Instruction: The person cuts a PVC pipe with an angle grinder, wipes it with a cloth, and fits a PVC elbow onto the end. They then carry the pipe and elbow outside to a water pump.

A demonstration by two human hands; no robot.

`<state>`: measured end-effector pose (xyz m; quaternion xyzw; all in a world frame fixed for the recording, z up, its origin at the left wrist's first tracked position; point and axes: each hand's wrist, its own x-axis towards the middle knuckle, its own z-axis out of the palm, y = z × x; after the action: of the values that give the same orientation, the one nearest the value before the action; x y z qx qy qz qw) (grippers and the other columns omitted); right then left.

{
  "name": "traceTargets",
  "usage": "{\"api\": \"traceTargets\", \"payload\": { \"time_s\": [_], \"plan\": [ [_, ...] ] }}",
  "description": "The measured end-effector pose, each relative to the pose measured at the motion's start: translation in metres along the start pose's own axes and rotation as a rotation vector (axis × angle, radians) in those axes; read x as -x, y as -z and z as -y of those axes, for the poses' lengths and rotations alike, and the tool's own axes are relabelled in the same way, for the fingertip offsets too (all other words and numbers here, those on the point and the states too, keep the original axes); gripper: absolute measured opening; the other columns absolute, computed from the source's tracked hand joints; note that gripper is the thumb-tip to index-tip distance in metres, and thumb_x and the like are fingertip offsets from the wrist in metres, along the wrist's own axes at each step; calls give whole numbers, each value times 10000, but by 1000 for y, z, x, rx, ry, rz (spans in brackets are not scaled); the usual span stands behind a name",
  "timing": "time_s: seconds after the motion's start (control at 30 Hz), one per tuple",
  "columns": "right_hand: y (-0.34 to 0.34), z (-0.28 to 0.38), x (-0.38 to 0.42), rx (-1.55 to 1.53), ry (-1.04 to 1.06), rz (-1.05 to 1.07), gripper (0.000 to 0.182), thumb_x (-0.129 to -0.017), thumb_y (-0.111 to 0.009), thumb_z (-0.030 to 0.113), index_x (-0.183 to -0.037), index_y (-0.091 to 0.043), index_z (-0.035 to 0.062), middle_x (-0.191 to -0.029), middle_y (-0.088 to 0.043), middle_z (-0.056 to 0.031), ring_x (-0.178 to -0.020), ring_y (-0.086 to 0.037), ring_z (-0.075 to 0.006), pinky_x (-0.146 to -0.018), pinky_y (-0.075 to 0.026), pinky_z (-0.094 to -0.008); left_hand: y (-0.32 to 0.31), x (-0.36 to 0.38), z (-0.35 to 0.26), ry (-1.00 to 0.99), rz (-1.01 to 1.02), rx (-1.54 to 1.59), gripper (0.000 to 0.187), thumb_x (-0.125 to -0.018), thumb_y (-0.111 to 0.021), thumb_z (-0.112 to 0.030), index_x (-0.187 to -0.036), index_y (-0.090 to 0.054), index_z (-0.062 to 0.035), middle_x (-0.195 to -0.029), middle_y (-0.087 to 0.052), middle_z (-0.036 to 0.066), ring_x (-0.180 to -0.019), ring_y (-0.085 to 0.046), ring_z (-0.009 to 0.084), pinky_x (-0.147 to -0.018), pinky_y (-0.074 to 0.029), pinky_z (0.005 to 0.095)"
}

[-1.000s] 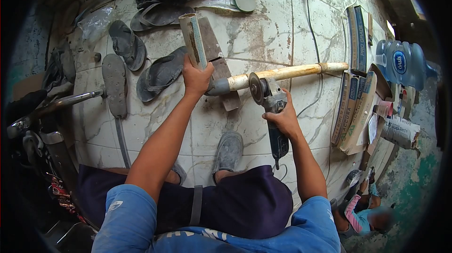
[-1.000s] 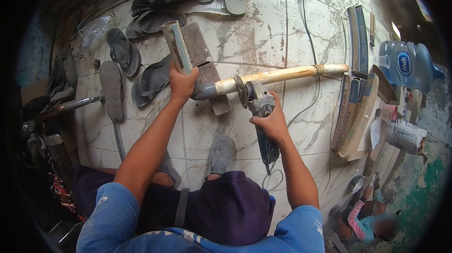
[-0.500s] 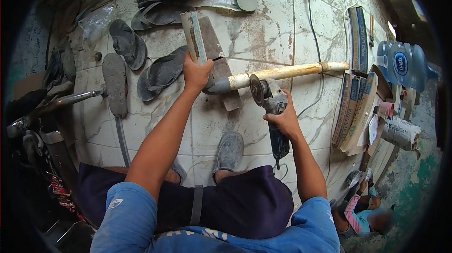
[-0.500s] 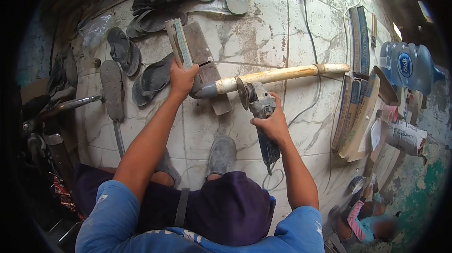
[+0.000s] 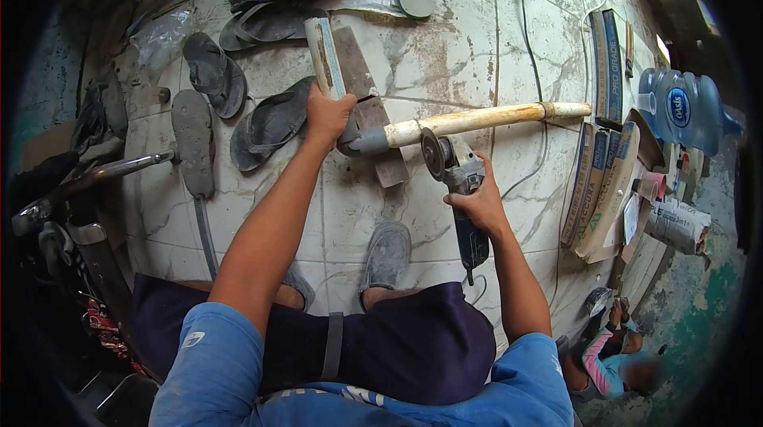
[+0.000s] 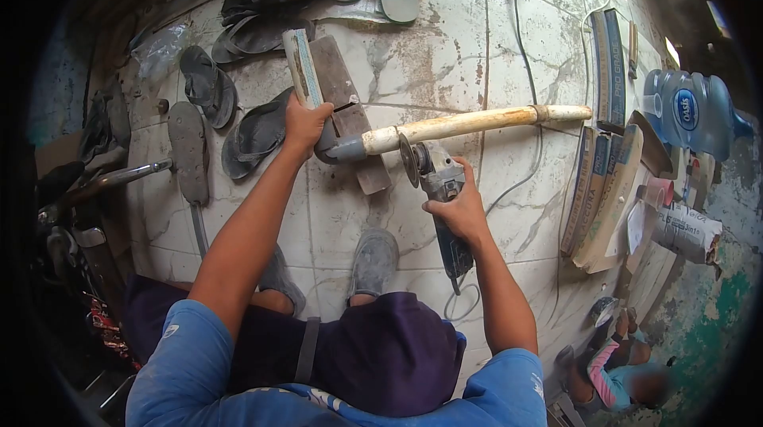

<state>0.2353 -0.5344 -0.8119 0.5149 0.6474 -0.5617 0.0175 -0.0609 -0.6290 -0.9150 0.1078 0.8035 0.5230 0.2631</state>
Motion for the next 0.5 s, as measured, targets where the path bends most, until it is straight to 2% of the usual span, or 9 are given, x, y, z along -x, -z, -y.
{"api": "traceTargets", "payload": {
  "time_s": [0.17,0.23,0.5],
  "plan": [
    [0,0,-1,22,-19,3,1005,-586,-821,88,-1419,-260,76,-1071,-590,-126,-951,-572,-213,-864,-474,-316,0,-5,2,57,29,15,531,-650,-707,-177,-1095,-522,46,-968,-652,212,-861,-656,296,-768,-513,373],
    [-1,1,0,8,-10,-24,920,-575,-813,125,-1360,-334,98,-1060,-606,-125,-946,-598,-224,-852,-484,-324,-1,-7,4,50,31,32,528,-654,-705,-156,-1103,-516,49,-981,-649,214,-864,-654,288,-766,-514,369],
    [0,-5,-4,-1,1,-14,928,-573,-814,124,-1365,-331,97,-1095,-595,-133,-977,-589,-235,-873,-476,-330,-2,-13,6,140,75,84,532,-663,-700,-129,-1116,-499,64,-992,-643,213,-848,-648,270,-742,-522,365]
  ]
}}
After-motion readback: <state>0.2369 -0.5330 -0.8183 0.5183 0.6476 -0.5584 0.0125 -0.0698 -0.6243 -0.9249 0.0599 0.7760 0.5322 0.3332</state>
